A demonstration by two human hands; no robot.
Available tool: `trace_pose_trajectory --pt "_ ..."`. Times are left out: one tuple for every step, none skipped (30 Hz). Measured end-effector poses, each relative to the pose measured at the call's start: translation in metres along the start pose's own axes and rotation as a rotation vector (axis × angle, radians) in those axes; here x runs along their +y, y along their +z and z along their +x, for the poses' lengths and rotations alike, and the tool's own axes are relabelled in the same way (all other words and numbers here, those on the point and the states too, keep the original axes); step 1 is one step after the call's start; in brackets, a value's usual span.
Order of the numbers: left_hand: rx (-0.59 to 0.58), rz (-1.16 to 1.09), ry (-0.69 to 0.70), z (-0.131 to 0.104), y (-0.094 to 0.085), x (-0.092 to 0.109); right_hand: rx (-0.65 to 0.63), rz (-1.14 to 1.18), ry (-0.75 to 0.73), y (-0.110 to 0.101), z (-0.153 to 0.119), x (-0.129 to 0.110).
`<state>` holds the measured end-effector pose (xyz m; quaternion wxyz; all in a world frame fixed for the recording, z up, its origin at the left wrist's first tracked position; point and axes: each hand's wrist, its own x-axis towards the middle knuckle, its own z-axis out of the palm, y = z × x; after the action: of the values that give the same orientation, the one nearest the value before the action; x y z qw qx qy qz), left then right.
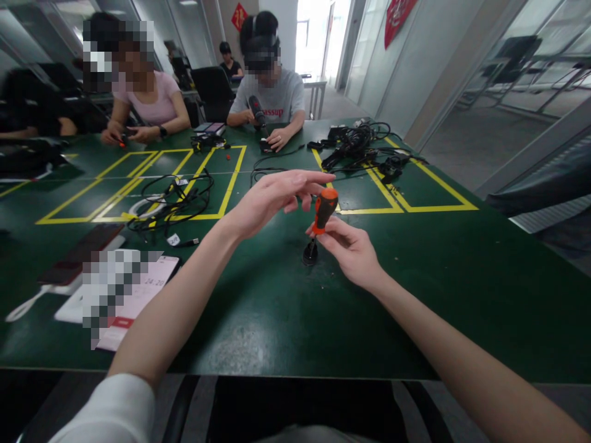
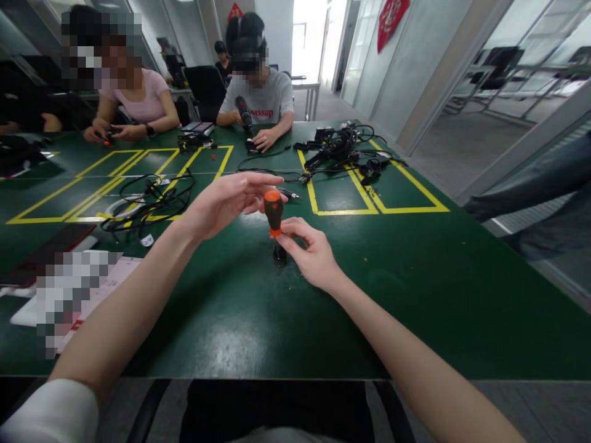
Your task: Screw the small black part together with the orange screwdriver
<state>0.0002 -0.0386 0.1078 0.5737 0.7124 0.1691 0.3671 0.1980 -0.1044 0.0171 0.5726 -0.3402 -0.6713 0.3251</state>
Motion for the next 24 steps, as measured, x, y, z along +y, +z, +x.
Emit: trace_pose_trajectory --pt "-0.015 0.026 -0.004 -0.001 0.003 0.004 0.004 0.009 -0.002 0.0 0.0 0.001" --pt "-0.028 0.048 -0.009 -0.002 0.005 0.006 0.007 0.015 0.0 0.0 0.0 0.002" --pt "-0.04 0.06 -0.015 -0.002 0.006 0.007 0.008 0.016 0.005 0.0 0.0 0.004" --pt "-0.051 0.061 -0.016 -0.003 0.008 0.008 0.008 0.013 0.013 0.0 0.0 0.005" --pt "-0.064 0.058 -0.015 -0.003 0.009 0.009 0.007 0.007 0.024 0.0 0.0 0.005" --pt "-0.076 0.05 -0.013 -0.002 0.009 0.009 0.003 0.001 0.038 0.0 0.0 0.006" --pt "-0.085 0.042 -0.011 -0.002 0.01 0.01 -0.005 -0.004 0.054 0.0 0.0 0.005" --pt "-0.091 0.035 -0.011 -0.002 0.01 0.01 -0.017 -0.005 0.07 -0.001 0.0 0.005" --pt "-0.097 0.028 -0.013 -0.002 0.011 0.011 -0.036 -0.003 0.08 -0.002 0.001 0.004" --pt "-0.101 0.021 -0.017 -0.002 0.012 0.012 -0.064 0.002 0.085 -0.003 0.001 0.003" --pt "-0.099 0.012 -0.021 -0.002 0.012 0.012 -0.1 0.001 0.087 -0.004 0.001 0.002" --pt "-0.095 0.003 -0.026 -0.002 0.013 0.013 -0.148 -0.009 0.089 -0.006 0.002 0.0" --pt "-0.093 -0.003 -0.032 -0.003 0.014 0.014 -0.209 -0.03 0.095 -0.009 0.003 -0.001" --pt "-0.09 -0.009 -0.04 -0.003 0.015 0.015 -0.278 -0.058 0.11 -0.011 0.004 -0.001" --pt "-0.089 -0.013 -0.052 -0.003 0.016 0.015 -0.35 -0.084 0.13 -0.014 0.005 -0.002" --pt "-0.087 -0.018 -0.064 -0.003 0.017 0.015 -0.411 -0.098 0.155 -0.016 0.006 -0.001" --pt "-0.086 -0.024 -0.075 -0.003 0.018 0.015 -0.457 -0.096 0.179 -0.019 0.007 0.0" --pt "-0.082 -0.029 -0.081 -0.003 0.019 0.014 -0.483 -0.077 0.199 -0.021 0.008 0.001" --pt "-0.071 -0.035 -0.083 -0.003 0.02 0.014 -0.491 -0.051 0.218 -0.023 0.009 0.003" --pt "-0.056 -0.039 -0.081 -0.002 0.021 0.013 -0.489 -0.024 0.234 -0.025 0.009 0.005" --pt "-0.042 -0.041 -0.075 -0.002 0.022 0.011 -0.484 -0.007 0.246 -0.026 0.01 0.007" --pt "-0.03 -0.04 -0.068 -0.001 0.023 0.01 -0.484 -0.006 0.258 -0.027 0.01 0.009" --pt "-0.022 -0.034 -0.06 -0.001 0.023 0.009 -0.485 -0.018 0.268 -0.028 0.01 0.01" --pt "-0.017 -0.024 -0.054 0.0 0.024 0.009 -0.49 -0.038 0.279 -0.029 0.01 0.011"
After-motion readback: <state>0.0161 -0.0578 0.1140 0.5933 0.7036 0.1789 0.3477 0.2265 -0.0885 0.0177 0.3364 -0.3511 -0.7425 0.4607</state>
